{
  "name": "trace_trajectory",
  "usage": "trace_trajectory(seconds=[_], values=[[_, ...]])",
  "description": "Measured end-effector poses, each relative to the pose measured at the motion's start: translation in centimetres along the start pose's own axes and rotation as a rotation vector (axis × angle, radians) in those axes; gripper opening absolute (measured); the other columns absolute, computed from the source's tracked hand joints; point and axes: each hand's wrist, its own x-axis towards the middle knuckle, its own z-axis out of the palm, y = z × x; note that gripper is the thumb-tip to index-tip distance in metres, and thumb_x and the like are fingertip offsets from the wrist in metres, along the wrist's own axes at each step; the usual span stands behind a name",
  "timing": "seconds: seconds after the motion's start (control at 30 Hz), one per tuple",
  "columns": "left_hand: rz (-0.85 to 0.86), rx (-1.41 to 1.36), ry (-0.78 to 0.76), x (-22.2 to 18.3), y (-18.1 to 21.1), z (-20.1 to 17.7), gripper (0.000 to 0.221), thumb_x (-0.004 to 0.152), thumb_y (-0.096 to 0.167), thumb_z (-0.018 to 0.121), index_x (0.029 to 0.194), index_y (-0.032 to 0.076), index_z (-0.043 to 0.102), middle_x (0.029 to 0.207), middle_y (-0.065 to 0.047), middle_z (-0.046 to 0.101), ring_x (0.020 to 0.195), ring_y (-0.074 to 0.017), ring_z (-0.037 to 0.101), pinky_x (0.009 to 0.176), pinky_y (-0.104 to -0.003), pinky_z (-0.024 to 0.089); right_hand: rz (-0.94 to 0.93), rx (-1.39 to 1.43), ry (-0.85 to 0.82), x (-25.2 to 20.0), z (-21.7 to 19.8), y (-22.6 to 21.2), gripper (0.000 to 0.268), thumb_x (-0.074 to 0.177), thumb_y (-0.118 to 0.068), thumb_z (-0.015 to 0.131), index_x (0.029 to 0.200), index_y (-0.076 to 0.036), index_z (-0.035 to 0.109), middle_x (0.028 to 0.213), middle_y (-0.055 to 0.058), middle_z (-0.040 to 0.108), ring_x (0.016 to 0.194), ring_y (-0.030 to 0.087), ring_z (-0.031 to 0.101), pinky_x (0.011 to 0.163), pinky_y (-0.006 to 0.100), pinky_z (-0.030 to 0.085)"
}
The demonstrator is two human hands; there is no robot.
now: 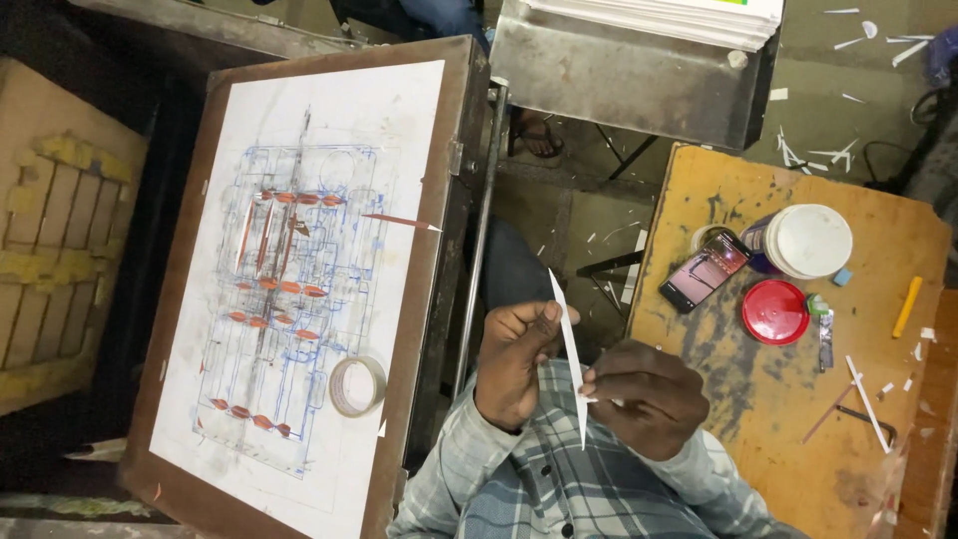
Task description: Applying adhesive strips to a large printing layout sheet for a commercial printing press.
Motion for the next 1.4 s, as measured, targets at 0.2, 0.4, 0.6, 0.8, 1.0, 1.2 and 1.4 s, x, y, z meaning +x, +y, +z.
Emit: trace_trajectory(seconds=[0.2, 0.4, 0.6, 0.8, 1.0, 1.2, 1.4], values=[[-0.062, -0.013, -0.011, -0.1, 0.2, 0.1, 0.026, 0.099, 0.021, 0.072, 0.097, -0.004, 0.076, 0.077, -0.005, 0.072, 0.056, -0.0059, 0.046, 0.054, -0.022, 0.040, 0.019, -0.316, 0.000, 1.1, 0.0, 0.5, 0.035, 0.076, -0.009, 0.090, 0.099, -0.002, 0.064, 0.097, 0.007, 0.067, 0.074, 0.012, 0.065, 0.059, 0.026, 0.050], [-0.046, -0.012, -0.008, 0.0, -0.7, -0.5, 0.026, 0.100, 0.021, 0.072, 0.098, -0.005, 0.076, 0.079, -0.006, 0.073, 0.057, -0.0041, 0.047, 0.054, -0.019, 0.038, 0.174, -0.264, -0.074, 0.7, -0.1, 0.9, 0.024, 0.079, 0.003, 0.084, 0.100, -0.008, 0.076, 0.095, 0.004, 0.070, 0.065, 0.004, 0.065, 0.051, 0.019, 0.046], [-0.022, -0.030, 0.059, 0.3, -0.9, -1.0, 0.026, 0.098, 0.021, 0.074, 0.098, -0.006, 0.076, 0.072, -0.003, 0.069, 0.055, -0.0048, 0.043, 0.052, -0.021, 0.035, 0.102, -0.288, -0.083, 0.1, -0.1, -0.5, 0.026, 0.075, 0.007, 0.081, 0.094, -0.011, 0.077, 0.091, 0.002, 0.071, 0.060, 0.006, 0.061, 0.049, 0.024, 0.041], [0.037, -0.063, 0.090, 1.2, -0.8, -2.7, 0.028, 0.100, 0.022, 0.074, 0.096, -0.006, 0.077, 0.063, 0.000, 0.060, 0.054, -0.0058, 0.040, 0.052, -0.023, 0.032, -0.067, -0.102, -0.217, 0.2, -0.6, -1.6, 0.027, 0.073, 0.003, 0.085, 0.098, -0.004, 0.075, 0.088, 0.007, 0.068, 0.066, 0.016, 0.066, 0.056, 0.031, 0.051], [-0.064, 0.034, -0.119, 0.4, 0.0, -4.2, 0.025, 0.101, 0.020, 0.073, 0.095, -0.005, 0.076, 0.067, 0.000, 0.063, 0.054, -0.0062, 0.042, 0.052, -0.022, 0.032, 0.290, -0.062, -0.046, 1.4, -1.6, -0.2, 0.046, 0.080, -0.002, 0.081, 0.122, -0.002, 0.061, 0.104, 0.010, 0.070, 0.082, 0.013, 0.069, 0.064, 0.026, 0.059], [-0.194, 0.134, -0.337, -1.1, 0.4, -3.8, 0.031, 0.102, 0.025, 0.071, 0.097, -0.005, 0.077, 0.075, -0.003, 0.070, 0.054, -0.0044, 0.045, 0.052, -0.021, 0.033, 0.783, 0.370, -0.201, 3.1, -1.4, 1.3, 0.081, 0.085, -0.004, 0.077, 0.153, -0.001, 0.033, 0.099, 0.011, 0.072, 0.084, 0.011, 0.068, 0.070, 0.023, 0.055], [0.508, 0.640, 0.056, -1.9, 0.7, -2.1, 0.032, 0.101, 0.029, 0.071, 0.115, 0.000, 0.078, 0.069, -0.001, 0.059, 0.059, -0.0072, 0.044, 0.053, -0.025, 0.033, 0.747, 0.515, 0.342, 1.1, 0.5, 2.6, 0.068, 0.089, -0.002, 0.077, 0.148, 0.005, 0.045, 0.090, 0.011, 0.071, 0.061, 0.006, 0.056, 0.051, 0.019, 0.041]])
